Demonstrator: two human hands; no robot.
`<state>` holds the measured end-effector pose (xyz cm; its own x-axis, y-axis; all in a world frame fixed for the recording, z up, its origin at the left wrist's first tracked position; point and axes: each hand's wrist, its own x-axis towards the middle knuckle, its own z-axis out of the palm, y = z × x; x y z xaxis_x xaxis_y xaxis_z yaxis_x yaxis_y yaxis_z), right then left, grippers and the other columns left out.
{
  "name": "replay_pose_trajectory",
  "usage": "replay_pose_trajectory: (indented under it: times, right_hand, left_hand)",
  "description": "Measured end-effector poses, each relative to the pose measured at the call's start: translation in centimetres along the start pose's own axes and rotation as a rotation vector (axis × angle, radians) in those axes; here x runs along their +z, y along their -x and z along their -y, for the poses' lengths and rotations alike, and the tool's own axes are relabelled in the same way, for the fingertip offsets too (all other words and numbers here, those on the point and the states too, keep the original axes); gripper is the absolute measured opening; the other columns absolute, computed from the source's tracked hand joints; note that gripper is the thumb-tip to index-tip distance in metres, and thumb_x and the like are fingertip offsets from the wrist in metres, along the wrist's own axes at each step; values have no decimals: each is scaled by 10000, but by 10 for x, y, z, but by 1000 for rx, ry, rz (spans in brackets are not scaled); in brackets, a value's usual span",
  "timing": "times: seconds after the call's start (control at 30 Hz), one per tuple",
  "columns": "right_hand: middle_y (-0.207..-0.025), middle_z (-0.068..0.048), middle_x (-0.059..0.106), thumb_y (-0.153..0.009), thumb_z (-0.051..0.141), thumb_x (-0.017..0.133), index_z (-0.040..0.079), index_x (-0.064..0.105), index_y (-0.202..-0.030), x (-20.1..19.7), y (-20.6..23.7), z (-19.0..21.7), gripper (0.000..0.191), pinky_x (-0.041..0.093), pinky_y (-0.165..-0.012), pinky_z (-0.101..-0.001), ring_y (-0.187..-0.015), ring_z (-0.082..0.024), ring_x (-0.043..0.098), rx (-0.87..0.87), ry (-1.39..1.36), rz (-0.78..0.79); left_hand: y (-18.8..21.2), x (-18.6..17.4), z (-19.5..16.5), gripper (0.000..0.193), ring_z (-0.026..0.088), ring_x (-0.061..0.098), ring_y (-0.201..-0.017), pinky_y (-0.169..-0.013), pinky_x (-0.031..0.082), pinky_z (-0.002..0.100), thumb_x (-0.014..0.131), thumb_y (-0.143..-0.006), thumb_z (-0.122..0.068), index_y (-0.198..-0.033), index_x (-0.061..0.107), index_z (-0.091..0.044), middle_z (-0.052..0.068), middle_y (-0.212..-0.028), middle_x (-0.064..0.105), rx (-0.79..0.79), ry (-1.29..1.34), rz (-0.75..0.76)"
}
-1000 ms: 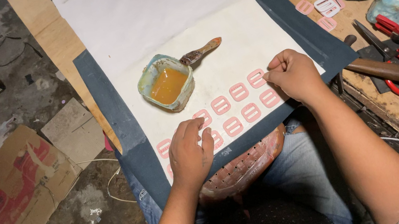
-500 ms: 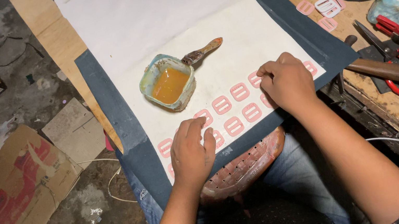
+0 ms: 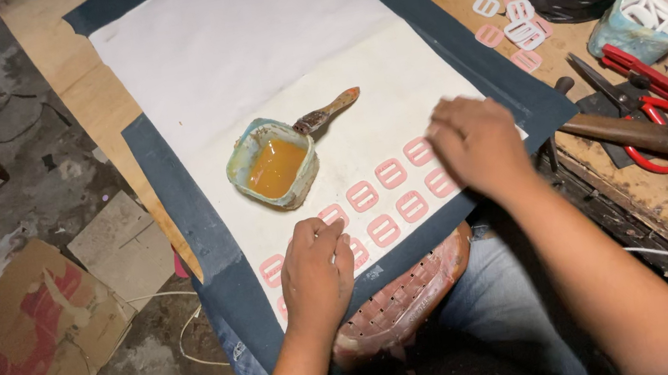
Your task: The person paints small white plastic rectangular parts with a yellowish liquid using a brush, then places them on a white sheet to dry. The person repeats this process for several parts, arranging them in rows.
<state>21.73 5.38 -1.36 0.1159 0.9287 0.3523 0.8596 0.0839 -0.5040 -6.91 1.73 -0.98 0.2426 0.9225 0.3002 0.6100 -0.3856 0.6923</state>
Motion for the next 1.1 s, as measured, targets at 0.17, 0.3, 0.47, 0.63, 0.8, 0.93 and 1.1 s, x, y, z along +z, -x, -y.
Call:
replay_pose_trajectory:
  times: [0.17, 0.3, 0.47, 0.63, 0.8, 0.93, 1.1]
  right_hand:
    - [-1248, -254, 662, -1025, 276, 660, -23, 682, -1231, -27, -79, -74, 363, 461, -998, -508, -1176, -440, 601, 304, 189, -292]
    - [-1294, -264, 600, -944, 422, 714, -3, 638, -1274, -40, -107, -96, 544, 411, -986, -561, -1200, -461, 545, 577, 390, -67]
    - [-1320, -207, 600, -849, 415, 798, 113, 641, -1301, -42, -111, -100, 566, 363, -1052, -548, -1258, -408, 536, 658, 426, -2]
    - [-1282, -206, 584, -688, 315, 935, 124, 661, -1205, -47, -107, -106, 616, 423, -998, -478, -1171, -397, 575, 629, 317, -84]
    - [-1200, -234, 693, -737, 244, 904, 49, 679, -1137, -53, -101, -113, 499, 532, -925, -437, -1066, -363, 684, 567, 128, -71]
    - [-1216, -241, 727, -837, 250, 843, 62, 684, -1195, -47, -102, -112, 435, 551, -902, -417, -1028, -330, 722, 648, -53, -192]
    - [-1369, -219, 642, -857, 200, 830, 17, 690, -1303, -39, -119, -114, 502, 487, -1032, -417, -1215, -365, 624, 304, 100, -179]
  left_hand:
    - [-3, -3, 1, 170, 338, 658, -883, -755, 528, 430, 693, -849, -88, -997, 743, -19, 141, -998, 634, 16, -8, 12]
    - [-3, -2, 2, 171, 337, 662, -870, -746, 531, 428, 695, -844, -99, -991, 743, -27, 136, -988, 635, 2, -7, 17]
    - [-2, -2, 4, 175, 330, 664, -873, -754, 531, 426, 689, -845, -99, -997, 741, -28, 132, -987, 633, -5, -3, 27]
    - [-2, -1, 3, 188, 321, 664, -873, -757, 534, 420, 678, -841, -93, -1007, 737, -29, 131, -995, 628, -6, -9, 35]
    - [-3, -1, 1, 184, 325, 663, -882, -762, 529, 425, 683, -839, -95, -1001, 737, -28, 130, -988, 629, -16, -19, 36]
    - [-3, -2, 1, 189, 314, 664, -877, -764, 532, 418, 677, -844, -92, -1012, 731, -25, 125, -990, 624, -42, -12, 65]
    - [-3, -2, 0, 191, 323, 663, -887, -771, 529, 422, 687, -837, -99, -1008, 736, -29, 124, -992, 630, -47, -7, 50]
